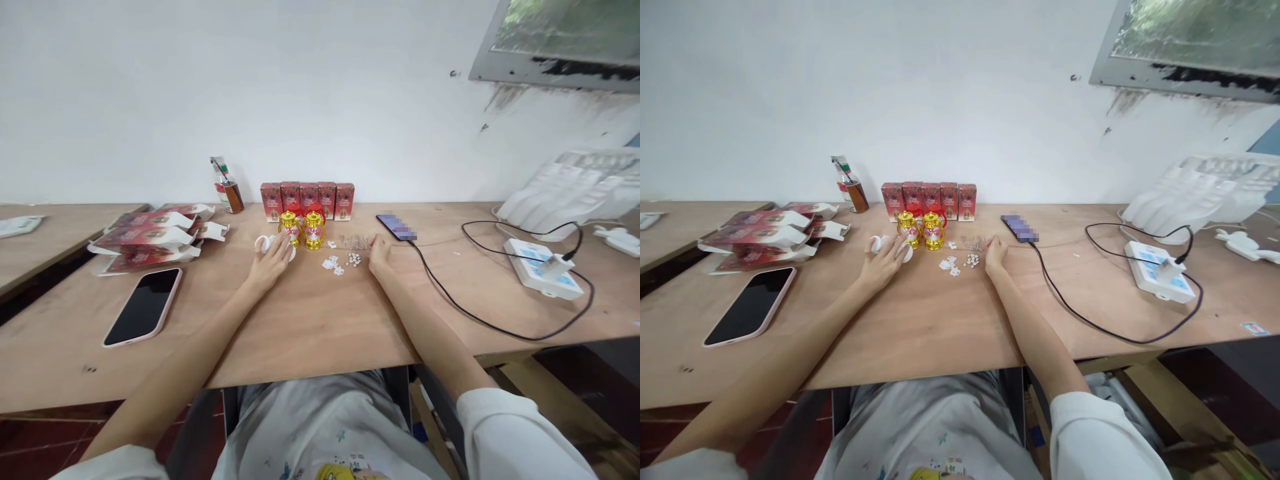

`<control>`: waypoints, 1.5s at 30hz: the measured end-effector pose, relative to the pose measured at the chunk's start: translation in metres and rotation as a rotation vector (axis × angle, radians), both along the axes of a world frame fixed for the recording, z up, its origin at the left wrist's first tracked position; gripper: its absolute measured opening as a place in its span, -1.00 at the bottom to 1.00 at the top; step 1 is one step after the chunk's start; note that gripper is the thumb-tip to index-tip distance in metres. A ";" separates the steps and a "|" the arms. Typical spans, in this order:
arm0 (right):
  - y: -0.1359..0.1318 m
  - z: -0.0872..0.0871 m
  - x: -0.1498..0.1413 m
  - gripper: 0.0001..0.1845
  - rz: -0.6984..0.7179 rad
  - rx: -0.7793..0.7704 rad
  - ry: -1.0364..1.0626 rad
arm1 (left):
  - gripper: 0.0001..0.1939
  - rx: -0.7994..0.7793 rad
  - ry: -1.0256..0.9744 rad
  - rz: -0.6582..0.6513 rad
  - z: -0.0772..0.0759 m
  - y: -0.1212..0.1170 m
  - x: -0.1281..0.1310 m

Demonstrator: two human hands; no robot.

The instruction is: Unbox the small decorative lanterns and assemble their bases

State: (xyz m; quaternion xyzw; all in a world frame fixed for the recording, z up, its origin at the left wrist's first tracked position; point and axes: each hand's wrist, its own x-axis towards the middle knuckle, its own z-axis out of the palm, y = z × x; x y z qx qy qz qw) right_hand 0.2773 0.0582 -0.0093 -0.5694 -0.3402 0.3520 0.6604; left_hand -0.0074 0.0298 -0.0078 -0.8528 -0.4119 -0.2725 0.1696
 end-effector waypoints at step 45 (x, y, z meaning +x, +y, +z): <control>-0.015 -0.009 -0.028 -0.67 -0.010 0.283 -1.523 | -0.66 0.133 -0.262 -0.042 -0.016 0.006 0.025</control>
